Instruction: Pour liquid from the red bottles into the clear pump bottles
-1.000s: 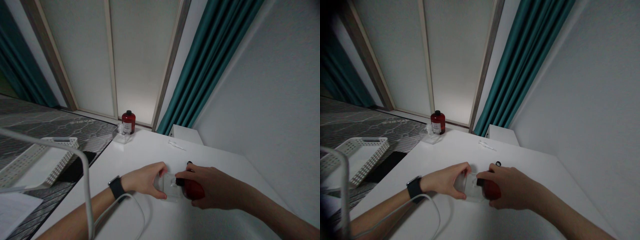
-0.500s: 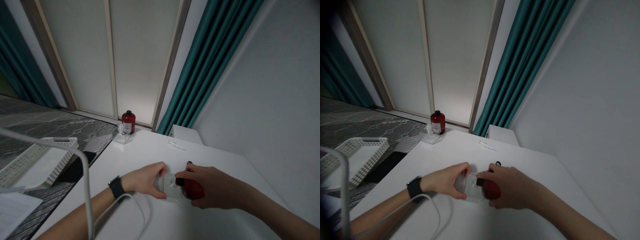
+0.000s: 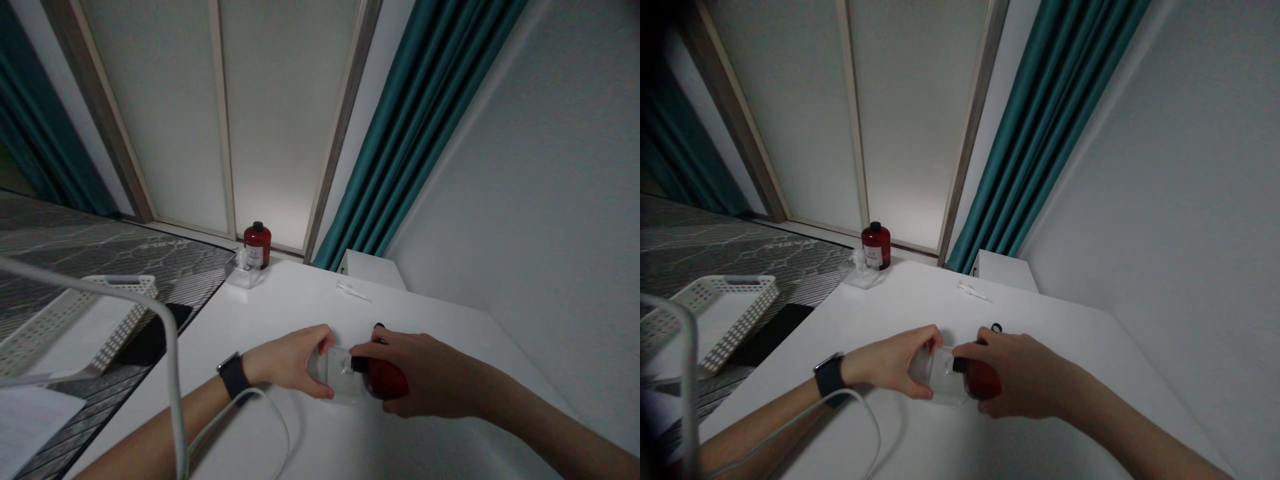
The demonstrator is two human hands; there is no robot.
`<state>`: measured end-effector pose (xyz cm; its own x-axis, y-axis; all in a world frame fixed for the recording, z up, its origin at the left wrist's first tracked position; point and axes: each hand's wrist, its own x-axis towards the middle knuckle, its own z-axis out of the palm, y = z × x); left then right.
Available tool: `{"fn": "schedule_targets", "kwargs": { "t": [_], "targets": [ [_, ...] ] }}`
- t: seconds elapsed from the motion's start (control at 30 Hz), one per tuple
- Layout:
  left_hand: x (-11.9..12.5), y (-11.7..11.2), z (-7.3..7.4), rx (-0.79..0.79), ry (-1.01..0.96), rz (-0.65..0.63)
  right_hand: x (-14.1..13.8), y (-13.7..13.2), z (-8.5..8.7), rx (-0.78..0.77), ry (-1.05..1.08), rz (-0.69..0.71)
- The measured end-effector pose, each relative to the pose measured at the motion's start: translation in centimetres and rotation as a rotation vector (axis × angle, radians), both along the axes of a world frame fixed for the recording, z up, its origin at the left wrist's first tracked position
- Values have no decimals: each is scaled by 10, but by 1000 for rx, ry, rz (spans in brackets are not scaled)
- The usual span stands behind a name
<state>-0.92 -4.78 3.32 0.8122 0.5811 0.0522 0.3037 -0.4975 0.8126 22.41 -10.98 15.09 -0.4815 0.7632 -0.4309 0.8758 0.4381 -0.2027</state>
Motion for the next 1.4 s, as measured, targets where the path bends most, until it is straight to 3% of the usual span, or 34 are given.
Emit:
{"fn": "schedule_targets", "kwargs": {
  "t": [1.4],
  "targets": [
    [0, 0, 1, 9, 5, -3, 1, 0, -2, 60, -25, 43]
  ]
}}
